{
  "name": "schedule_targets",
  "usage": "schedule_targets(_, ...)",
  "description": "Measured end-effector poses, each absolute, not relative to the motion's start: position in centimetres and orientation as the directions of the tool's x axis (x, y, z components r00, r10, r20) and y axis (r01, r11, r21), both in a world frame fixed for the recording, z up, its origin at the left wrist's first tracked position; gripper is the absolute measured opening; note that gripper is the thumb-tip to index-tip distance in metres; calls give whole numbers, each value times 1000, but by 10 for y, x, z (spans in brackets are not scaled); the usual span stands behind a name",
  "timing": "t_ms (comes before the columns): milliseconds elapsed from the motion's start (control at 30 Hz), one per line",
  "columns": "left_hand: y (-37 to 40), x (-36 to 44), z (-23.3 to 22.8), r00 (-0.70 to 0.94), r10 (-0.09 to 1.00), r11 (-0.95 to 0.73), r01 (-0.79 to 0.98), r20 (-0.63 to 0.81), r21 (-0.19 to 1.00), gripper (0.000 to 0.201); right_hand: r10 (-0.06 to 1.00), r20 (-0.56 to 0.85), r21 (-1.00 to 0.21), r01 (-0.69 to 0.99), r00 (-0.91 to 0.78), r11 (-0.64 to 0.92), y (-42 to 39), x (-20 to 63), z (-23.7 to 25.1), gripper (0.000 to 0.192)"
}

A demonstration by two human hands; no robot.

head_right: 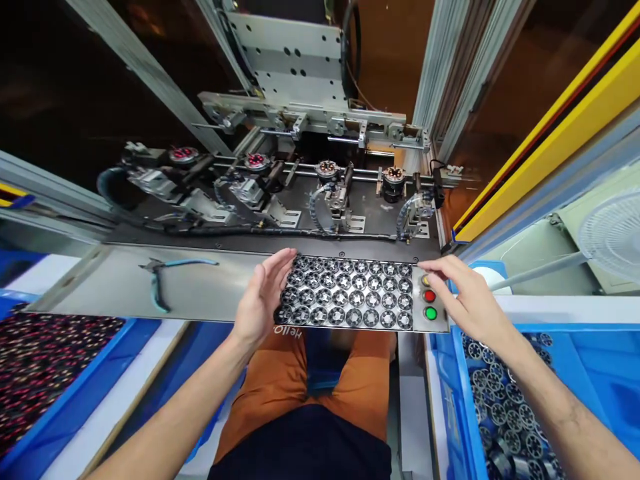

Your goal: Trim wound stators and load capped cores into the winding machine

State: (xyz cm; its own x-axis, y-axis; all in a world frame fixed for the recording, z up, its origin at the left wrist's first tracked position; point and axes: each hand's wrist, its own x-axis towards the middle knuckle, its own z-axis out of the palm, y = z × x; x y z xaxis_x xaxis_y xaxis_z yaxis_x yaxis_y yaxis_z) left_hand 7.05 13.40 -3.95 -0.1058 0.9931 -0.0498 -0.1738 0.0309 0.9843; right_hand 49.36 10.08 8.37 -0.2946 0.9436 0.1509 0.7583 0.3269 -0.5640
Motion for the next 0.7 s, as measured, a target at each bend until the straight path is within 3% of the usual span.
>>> schedule_targets(267, 143, 75, -42, -154, 988, -37, -125, 17, 992, 71, 928, 34, -539, 775, -370, 329, 81, 499, 86, 25)
schedule_targets(400, 120, 54, -37, -242, 947, -182, 129, 209, 975, 56, 888, 73, -493, 758, -453, 427, 76, 490, 86, 22)
schedule_targets(533, 61, 17, -59, -301, 852, -272, 446, 429, 853, 44, 831, 153, -440, 716, -534, 541, 84, 462, 83, 25)
schedule_targets(633, 16, -7, -104, -255, 856, -232, 589, 450, 774, 39, 768, 186, -433, 651, -613, 624, 100, 407, 89, 25)
schedule_targets(700, -5, -21, -141, -166, 910, -188, 652, 380, 734, 32, 715, 199, -446, 588, -670, 675, 113, 350, 97, 22)
